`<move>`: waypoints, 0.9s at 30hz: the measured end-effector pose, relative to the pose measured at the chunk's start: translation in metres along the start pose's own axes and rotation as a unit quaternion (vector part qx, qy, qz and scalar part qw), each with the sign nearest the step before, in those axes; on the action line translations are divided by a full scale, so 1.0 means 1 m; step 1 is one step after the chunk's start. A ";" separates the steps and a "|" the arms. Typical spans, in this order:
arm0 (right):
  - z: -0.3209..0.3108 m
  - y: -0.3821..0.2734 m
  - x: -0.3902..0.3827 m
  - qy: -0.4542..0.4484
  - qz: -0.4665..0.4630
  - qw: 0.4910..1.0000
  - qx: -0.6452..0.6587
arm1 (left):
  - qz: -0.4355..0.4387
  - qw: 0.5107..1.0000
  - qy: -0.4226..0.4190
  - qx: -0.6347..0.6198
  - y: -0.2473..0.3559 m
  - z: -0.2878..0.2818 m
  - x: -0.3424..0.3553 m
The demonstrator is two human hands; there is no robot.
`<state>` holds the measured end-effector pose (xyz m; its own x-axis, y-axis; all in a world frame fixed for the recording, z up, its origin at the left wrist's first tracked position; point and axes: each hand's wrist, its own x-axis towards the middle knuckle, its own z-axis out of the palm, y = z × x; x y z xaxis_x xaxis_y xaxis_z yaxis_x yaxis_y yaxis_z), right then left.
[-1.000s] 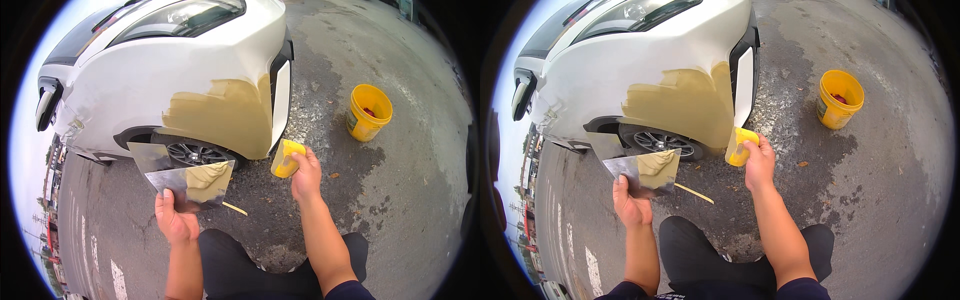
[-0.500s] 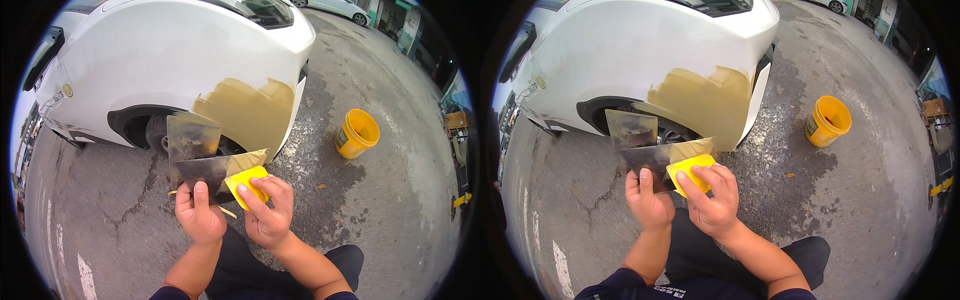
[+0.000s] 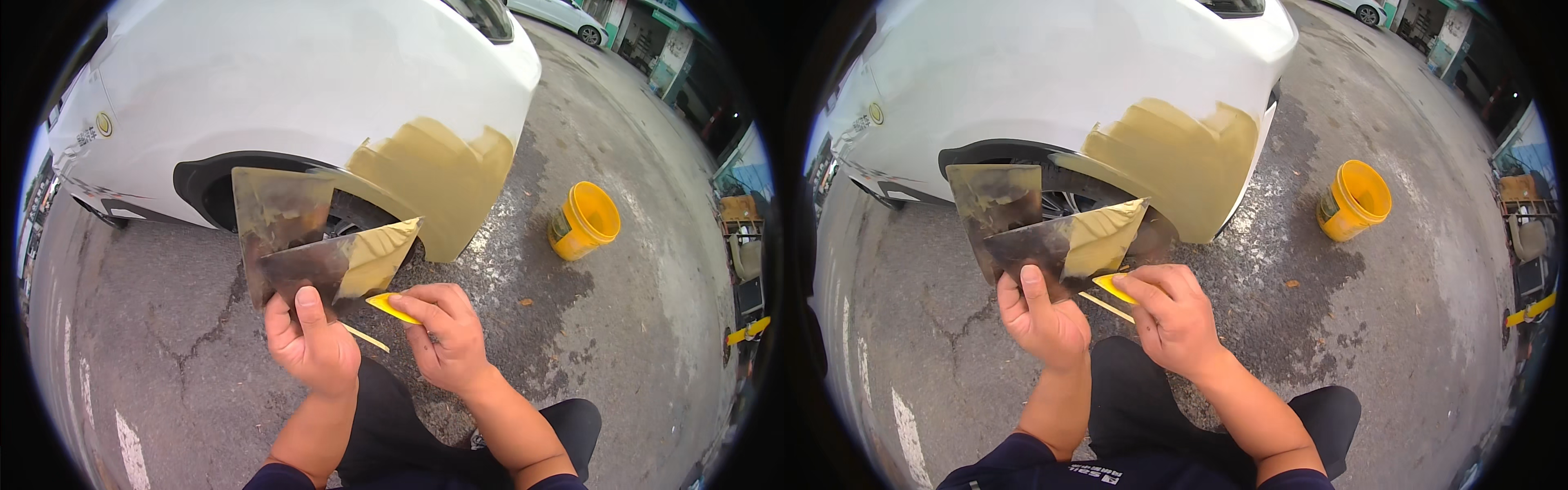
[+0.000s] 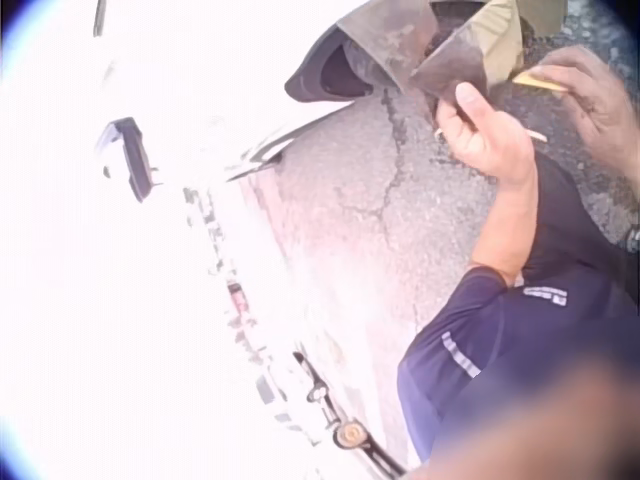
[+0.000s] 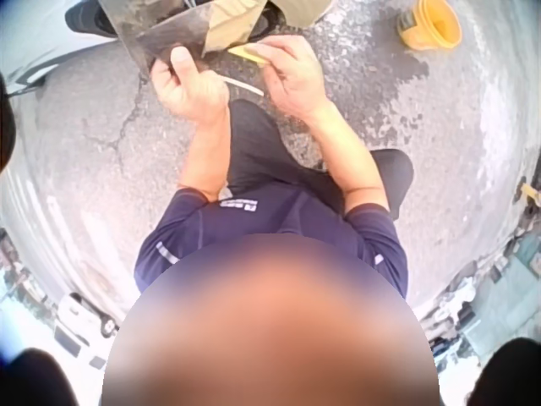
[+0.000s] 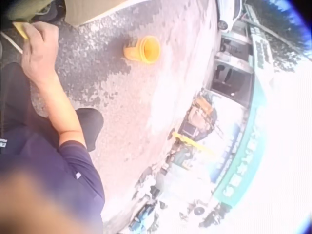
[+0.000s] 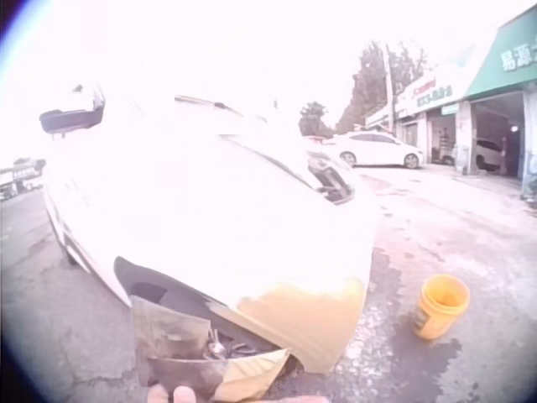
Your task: The person applies beige body filler to the front bumper of a white car using a metal spreader and a yellow sponge. They repeatedly scoop filler from the spreader and smooth it onto the bumper surface, working around the wheel arch and headlight area.
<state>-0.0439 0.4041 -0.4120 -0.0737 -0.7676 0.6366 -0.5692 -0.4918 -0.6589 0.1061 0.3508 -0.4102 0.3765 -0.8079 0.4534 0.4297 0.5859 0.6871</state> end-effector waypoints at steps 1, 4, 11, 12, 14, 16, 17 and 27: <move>-0.003 0.002 0.000 0.022 0.028 0.999 0.030 | 0.009 1.000 0.017 -0.002 -0.001 -0.003 0.006; -0.019 0.016 0.011 0.198 0.148 0.917 0.312 | -0.105 0.985 -0.029 -0.135 0.004 -0.023 0.028; -0.054 0.038 0.012 -0.020 0.227 0.768 0.598 | -0.248 0.951 -0.067 -0.170 -0.012 -0.024 -0.003; -0.058 0.042 0.011 -0.066 0.233 0.785 0.570 | -0.237 0.958 -0.060 -0.153 -0.012 -0.024 -0.007; -0.069 0.056 0.012 -0.146 0.188 0.833 0.499 | -0.209 0.966 -0.057 -0.142 -0.011 -0.027 -0.010; -0.084 0.068 0.012 -0.201 0.193 0.840 0.466 | -0.177 0.975 -0.035 -0.129 -0.009 -0.028 -0.015; -0.089 0.076 0.015 -0.205 0.202 0.864 0.414 | -0.160 0.979 -0.017 -0.123 -0.006 -0.028 -0.018; -0.092 0.078 0.011 -0.107 0.080 0.978 0.163 | 0.070 0.997 0.009 0.039 -0.010 -0.011 -0.091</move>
<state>-0.1645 0.3950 -0.4190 0.0535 -0.8966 0.4397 -0.2710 -0.4368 -0.8577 0.0770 0.4192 -0.4641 0.4432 -0.7174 0.5375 0.3069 0.6848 0.6610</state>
